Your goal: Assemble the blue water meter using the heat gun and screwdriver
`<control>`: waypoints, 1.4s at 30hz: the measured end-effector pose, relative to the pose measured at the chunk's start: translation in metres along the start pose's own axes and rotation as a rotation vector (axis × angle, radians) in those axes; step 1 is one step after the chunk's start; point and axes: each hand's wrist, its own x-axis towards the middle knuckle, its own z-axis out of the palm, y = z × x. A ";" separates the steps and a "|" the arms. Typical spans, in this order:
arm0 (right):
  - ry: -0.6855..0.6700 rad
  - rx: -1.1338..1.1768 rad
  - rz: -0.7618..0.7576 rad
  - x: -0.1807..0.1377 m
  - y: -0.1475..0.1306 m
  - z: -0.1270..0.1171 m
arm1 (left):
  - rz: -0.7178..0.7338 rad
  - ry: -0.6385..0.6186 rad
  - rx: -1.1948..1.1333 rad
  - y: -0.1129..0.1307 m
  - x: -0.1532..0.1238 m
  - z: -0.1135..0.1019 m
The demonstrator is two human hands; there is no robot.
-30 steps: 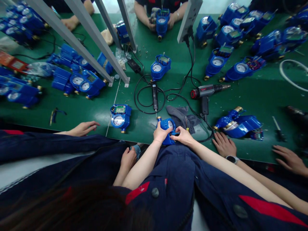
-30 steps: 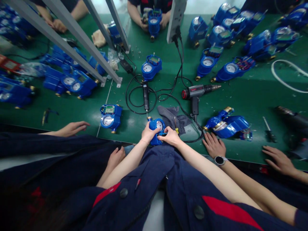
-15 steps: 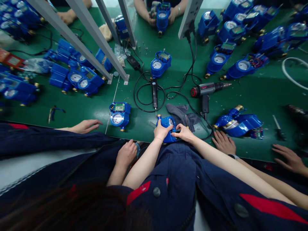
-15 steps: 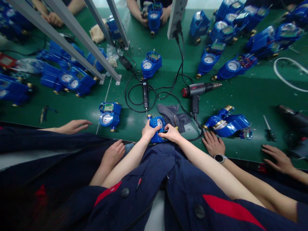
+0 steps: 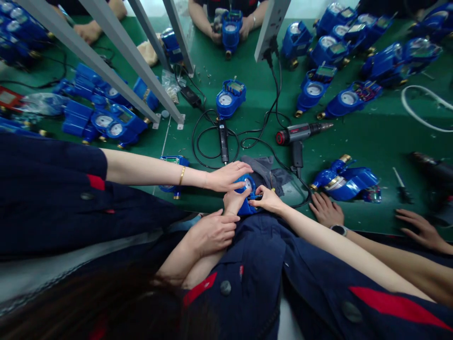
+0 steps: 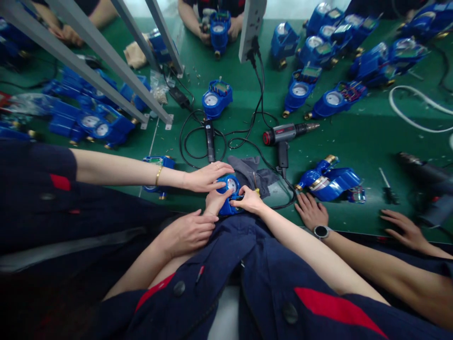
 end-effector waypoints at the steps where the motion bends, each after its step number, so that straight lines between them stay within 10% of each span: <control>1: 0.002 -0.004 -0.003 0.000 -0.001 0.001 | 0.005 0.018 -0.001 -0.001 0.005 0.001; 10: 0.017 -0.059 -0.005 -0.006 -0.010 0.004 | 0.125 0.223 0.258 -0.013 0.040 -0.008; 20: 0.015 -0.127 -0.010 -0.005 -0.010 0.003 | 0.617 0.639 0.534 0.019 0.101 0.003; 32: 0.017 -0.162 -0.052 -0.008 -0.013 0.011 | 0.738 0.772 0.702 0.014 0.116 -0.005; 42: -0.102 -0.104 -0.107 -0.003 -0.015 -0.002 | 0.746 0.766 0.640 -0.012 0.031 -0.032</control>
